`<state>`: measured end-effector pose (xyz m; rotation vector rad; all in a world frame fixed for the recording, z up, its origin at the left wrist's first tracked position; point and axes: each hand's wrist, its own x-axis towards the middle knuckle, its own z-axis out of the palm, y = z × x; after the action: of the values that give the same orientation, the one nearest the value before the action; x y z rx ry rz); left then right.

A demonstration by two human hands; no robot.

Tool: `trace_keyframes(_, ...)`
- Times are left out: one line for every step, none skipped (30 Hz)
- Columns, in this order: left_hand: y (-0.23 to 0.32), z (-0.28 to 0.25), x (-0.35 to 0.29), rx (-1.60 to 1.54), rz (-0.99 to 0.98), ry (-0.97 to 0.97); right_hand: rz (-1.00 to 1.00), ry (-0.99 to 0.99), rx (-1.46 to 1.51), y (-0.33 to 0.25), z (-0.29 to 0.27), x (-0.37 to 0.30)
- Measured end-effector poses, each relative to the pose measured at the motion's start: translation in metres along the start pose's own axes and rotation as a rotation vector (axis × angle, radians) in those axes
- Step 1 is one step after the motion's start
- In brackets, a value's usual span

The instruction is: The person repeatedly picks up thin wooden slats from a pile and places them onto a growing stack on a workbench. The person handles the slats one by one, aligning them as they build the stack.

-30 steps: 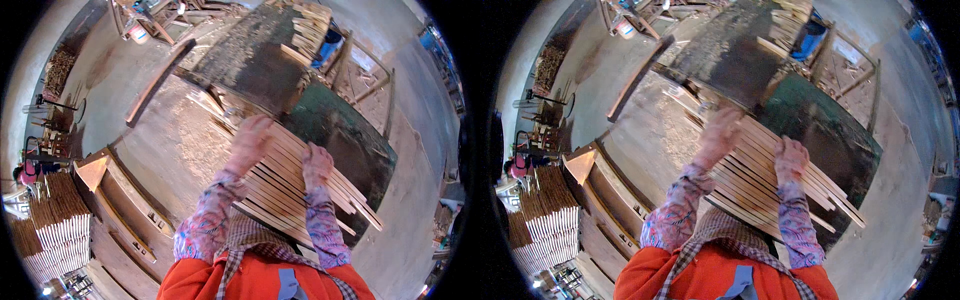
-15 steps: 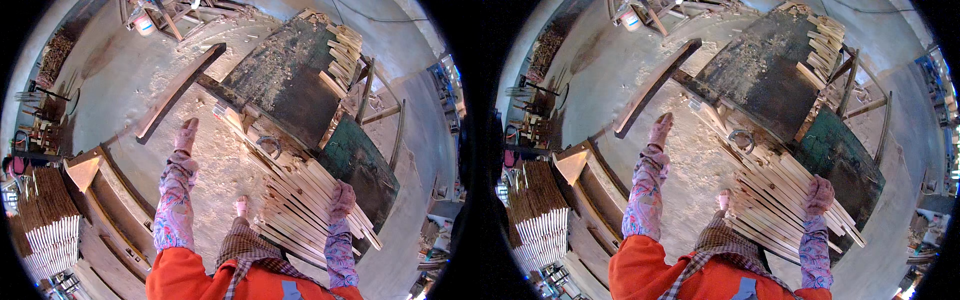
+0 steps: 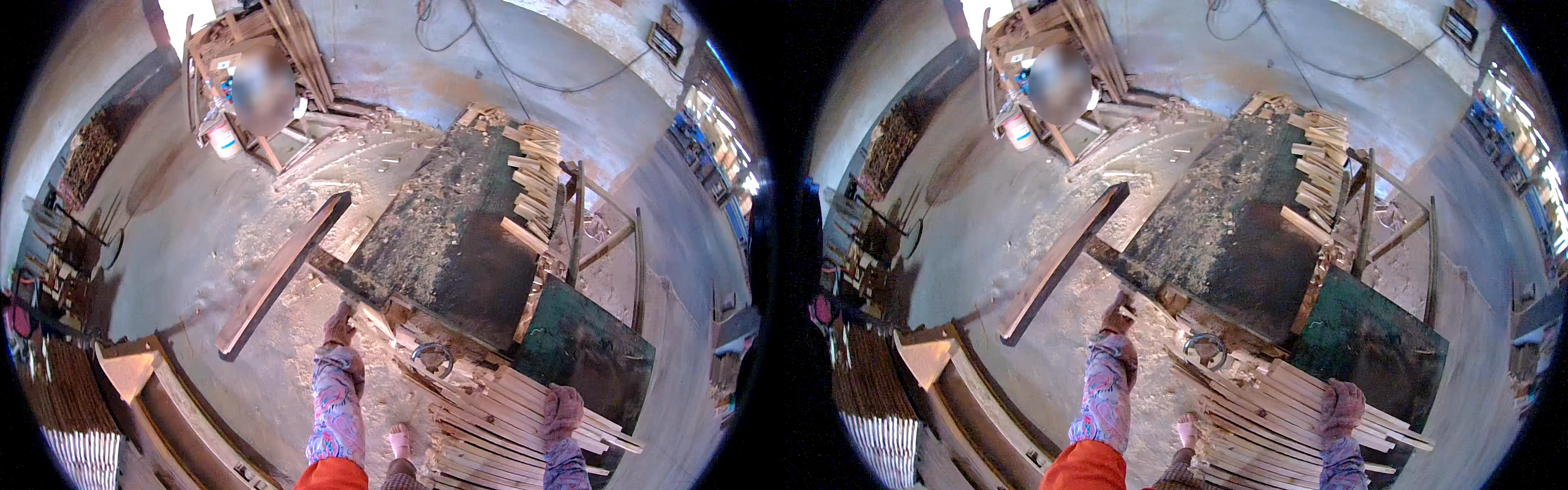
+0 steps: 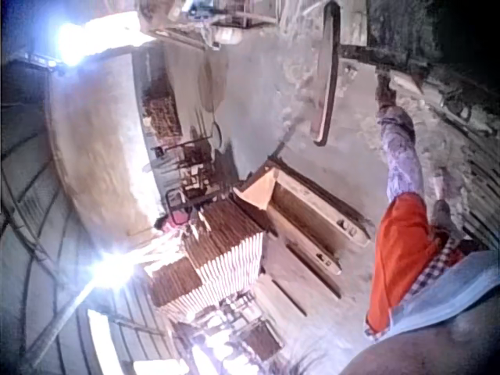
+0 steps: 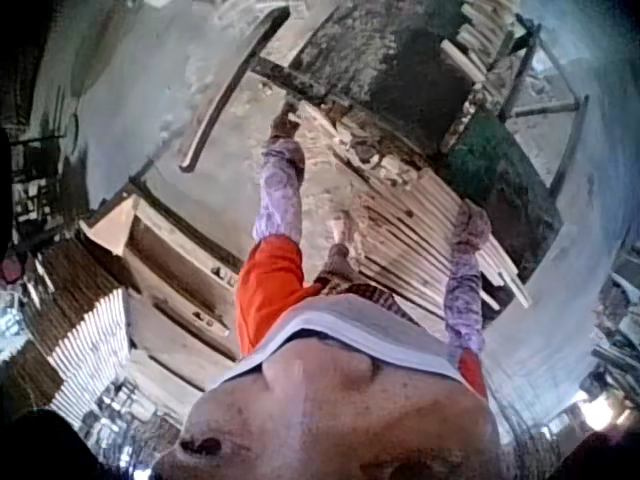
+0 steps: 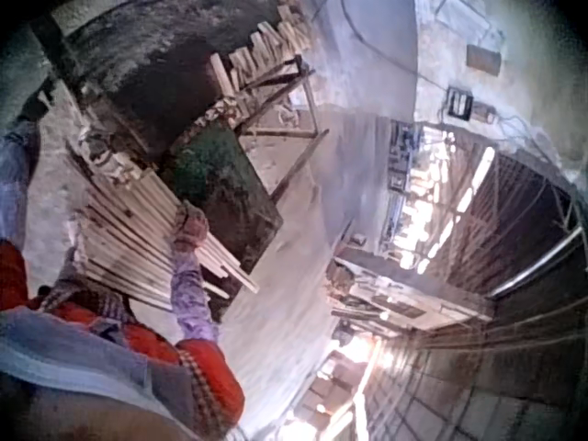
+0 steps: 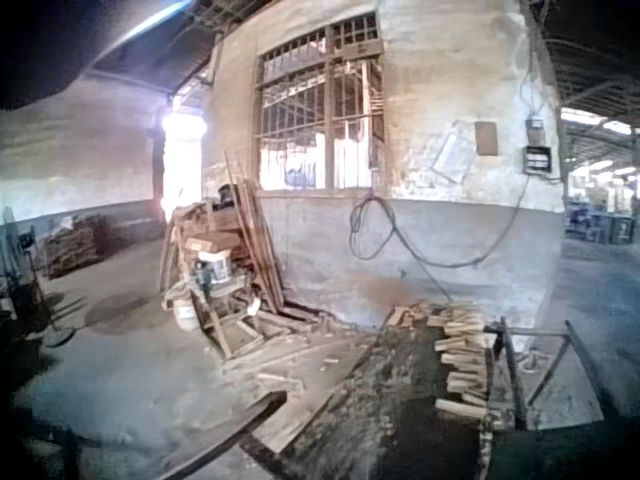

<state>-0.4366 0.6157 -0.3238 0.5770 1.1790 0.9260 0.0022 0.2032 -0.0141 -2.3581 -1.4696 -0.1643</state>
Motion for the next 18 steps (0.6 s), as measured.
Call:
trace_keyframes(0.005, 0.005, 0.002, -0.071, -0.045, 0.007, -0.004, 0.019, 0.009, 0.005, 0.005, -0.003)
trace_keyframes(0.005, 0.004, 0.001, -0.122, -0.071, 0.027, -0.01, -0.012, 0.021, 0.006, 0.006, -0.004)
trace_keyframes(0.01, 0.001, 0.003, -0.17, -0.062, 0.06, -0.012, -0.042, 0.032, 0.009, 0.01, 0.003)
trace_keyframes(0.012, -0.002, 0.002, -0.213, -0.056, 0.082, 0.004, -0.073, 0.033, 0.011, 0.009, 0.003)
trace_keyframes(0.01, 0.0, 0.006, -0.255, -0.058, 0.089, 0.005, -0.065, 0.009, 0.006, 0.007, 0.006)
trace_keyframes(0.006, -0.002, 0.005, -0.29, -0.065, 0.099, 0.07, -0.099, 0.009, -0.001, 0.004, 0.006)
trace_keyframes(0.005, -0.005, 0.004, -0.327, -0.072, 0.112, 0.057, -0.098, 0.001, -0.003, 0.001, 0.009)
trace_keyframes(0.013, -0.005, 0.004, -0.358, -0.06, 0.117, 0.036, -0.088, 0.005, -0.003, 0.002, 0.01)
trace_keyframes(0.019, -0.009, 0.002, -0.38, -0.052, 0.122, 0.04, -0.092, 0.015, -0.006, 0.002, 0.013)
trace_keyframes(0.022, -0.01, -0.001, -0.387, -0.054, 0.12, 0.041, -0.101, 0.02, -0.005, 0.0, 0.014)
trace_keyframes(0.025, -0.007, -0.005, -0.36, -0.052, 0.112, 0.032, -0.07, 0.011, 0.005, 0.009, 0.01)
trace_keyframes(0.017, -0.001, -0.014, -0.316, -0.047, 0.088, 0.031, -0.058, -0.008, 0.015, 0.015, 0.001)
trace_keyframes(0.026, 0.0, -0.028, -0.248, -0.038, 0.084, 0.047, -0.075, -0.011, 0.013, 0.014, -0.001)
trace_keyframes(0.03, -0.002, -0.042, -0.184, -0.031, 0.085, 0.054, -0.098, -0.014, 0.007, 0.012, 0.006)
trace_keyframes(0.032, 0.006, -0.059, -0.098, -0.054, 0.092, 0.049, -0.089, 0.0, 0.006, 0.01, 0.007)
trace_keyframes(0.035, 0.011, -0.079, -0.012, -0.075, 0.104, 0.041, -0.083, 0.019, 0.004, 0.008, 0.006)
trace_keyframes(0.035, 0.023, -0.101, 0.07, -0.096, 0.106, 0.059, -0.094, 0.018, 0.008, 0.009, 0.004)
trace_keyframes(0.034, 0.034, -0.131, 0.083, -0.083, 0.096, 0.077, -0.102, 0.017, 0.012, 0.011, -0.001)
